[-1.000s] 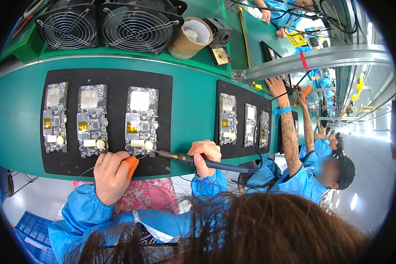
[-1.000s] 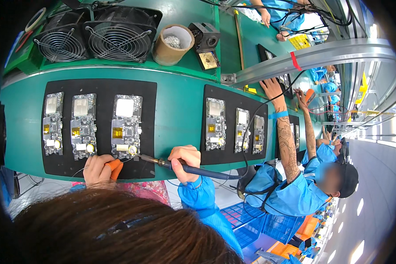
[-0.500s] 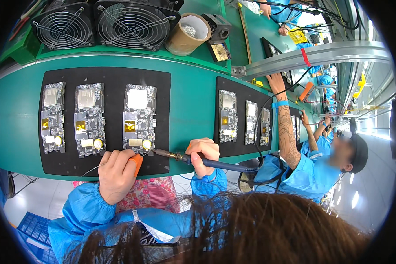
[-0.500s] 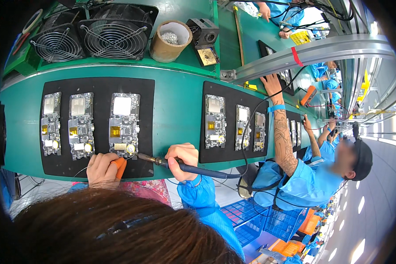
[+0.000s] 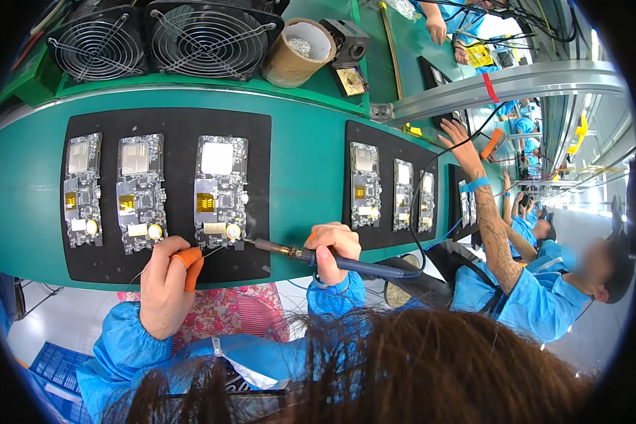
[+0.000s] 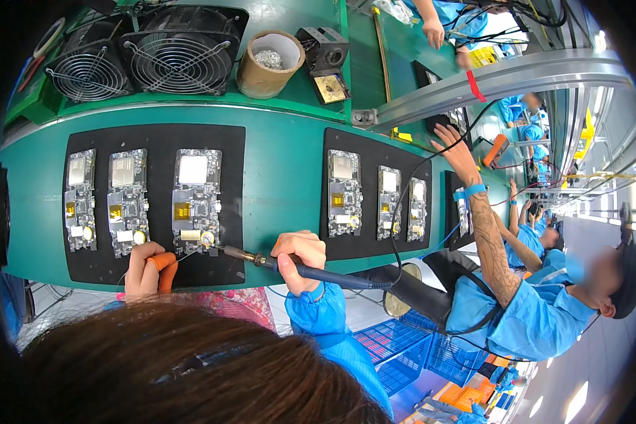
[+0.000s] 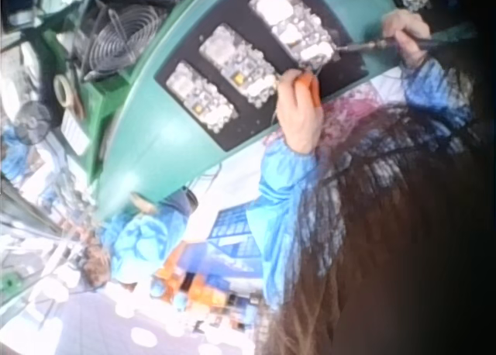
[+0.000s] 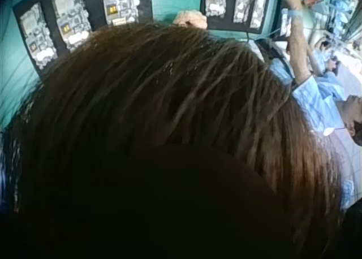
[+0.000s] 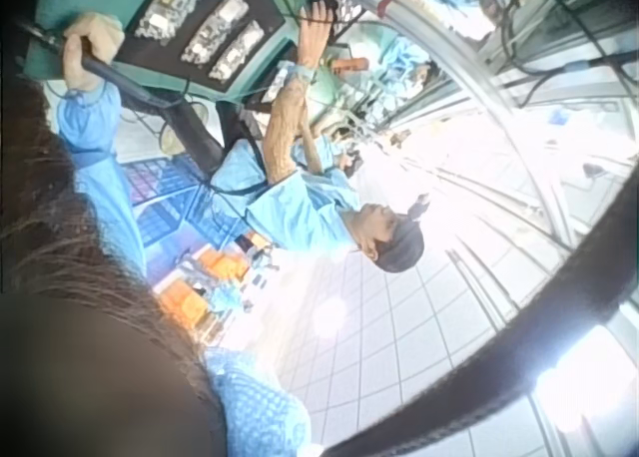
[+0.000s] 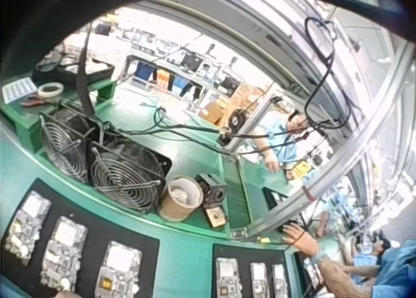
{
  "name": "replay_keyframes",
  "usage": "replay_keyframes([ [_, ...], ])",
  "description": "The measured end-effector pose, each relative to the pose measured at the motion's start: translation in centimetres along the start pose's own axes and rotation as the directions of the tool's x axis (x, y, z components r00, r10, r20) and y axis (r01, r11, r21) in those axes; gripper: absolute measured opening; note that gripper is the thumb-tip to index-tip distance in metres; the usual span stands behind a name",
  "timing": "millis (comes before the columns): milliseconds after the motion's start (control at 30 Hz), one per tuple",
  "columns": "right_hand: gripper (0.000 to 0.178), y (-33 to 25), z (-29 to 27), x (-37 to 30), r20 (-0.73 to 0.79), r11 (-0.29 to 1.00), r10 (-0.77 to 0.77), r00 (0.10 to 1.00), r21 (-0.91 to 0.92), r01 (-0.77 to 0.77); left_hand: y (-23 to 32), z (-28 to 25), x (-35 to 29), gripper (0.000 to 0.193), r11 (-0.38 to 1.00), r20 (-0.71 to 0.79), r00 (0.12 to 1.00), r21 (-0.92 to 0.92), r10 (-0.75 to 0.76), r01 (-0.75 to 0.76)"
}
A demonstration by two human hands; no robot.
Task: The person solders electronic components onto printed circuit boards using a soldering iron and solder wire.
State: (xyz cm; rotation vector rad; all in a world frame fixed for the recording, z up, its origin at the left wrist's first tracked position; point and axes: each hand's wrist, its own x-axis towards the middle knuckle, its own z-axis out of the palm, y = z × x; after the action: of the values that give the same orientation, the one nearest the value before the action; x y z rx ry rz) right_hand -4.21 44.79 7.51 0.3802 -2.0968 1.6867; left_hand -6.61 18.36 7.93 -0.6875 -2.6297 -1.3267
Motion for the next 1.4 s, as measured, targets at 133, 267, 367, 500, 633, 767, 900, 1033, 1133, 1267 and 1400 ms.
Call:
replay_keyframes([
  [133,0.020,-0.2,0.4,0.1,0.041,1.000,-0.017,0.999,-0.021,0.018,-0.7,-0.4,0.2,0.021,0.975,0.057,0.985,0.146,0.163,-0.170],
  [267,0.017,-0.3,0.7,0.3,0.096,0.997,-0.030,0.995,-0.070,0.037,-0.4,0.0,0.3,0.020,0.968,0.044,0.985,0.180,0.170,-0.175],
  [367,0.016,-0.2,0.9,0.3,0.134,0.998,-0.010,0.991,-0.066,0.019,-0.4,0.2,0.4,0.020,0.970,0.049,0.984,0.170,0.169,-0.175],
  [500,0.015,0.0,0.8,0.4,0.159,0.994,-0.021,0.987,-0.100,0.038,-0.4,0.3,0.5,0.019,0.967,0.068,0.985,0.188,0.161,-0.172],
  [633,0.015,0.0,0.8,0.3,0.145,0.994,-0.023,0.989,-0.103,0.039,-0.5,0.4,0.5,0.018,0.967,0.093,0.983,0.185,0.157,-0.172],
  [767,0.015,0.0,0.9,0.3,0.159,0.995,-0.008,0.987,-0.095,0.023,-0.4,0.6,0.8,0.018,0.962,0.080,0.980,0.194,0.181,-0.194],
  [900,0.015,0.1,0.9,0.3,0.156,0.994,-0.015,0.988,-0.101,0.031,0.0,1.0,1.3,0.016,0.955,0.095,0.973,0.193,0.209,-0.224],
  [1033,0.015,0.2,0.9,0.2,0.144,0.995,-0.023,0.989,-0.090,0.036,0.3,1.2,1.8,0.014,0.952,0.129,0.966,0.184,0.225,-0.246],
  [1133,0.016,0.1,0.7,0.2,0.146,0.994,-0.030,0.989,-0.095,0.044,0.5,1.0,1.5,0.016,0.963,0.131,0.975,0.180,0.177,-0.199],
  [1267,0.018,-0.3,0.3,-0.2,0.117,0.996,-0.033,0.993,-0.080,0.043,-0.3,-0.7,0.1,0.024,0.998,0.043,0.998,0.055,0.038,-0.040],
  [1400,0.030,-1.1,-0.2,-1.0,0.000,0.994,-0.051,0.999,-0.097,0.051,-4.9,-6.2,-1.4,0.028,0.981,-0.202,0.978,0.174,-0.049,0.085],
])
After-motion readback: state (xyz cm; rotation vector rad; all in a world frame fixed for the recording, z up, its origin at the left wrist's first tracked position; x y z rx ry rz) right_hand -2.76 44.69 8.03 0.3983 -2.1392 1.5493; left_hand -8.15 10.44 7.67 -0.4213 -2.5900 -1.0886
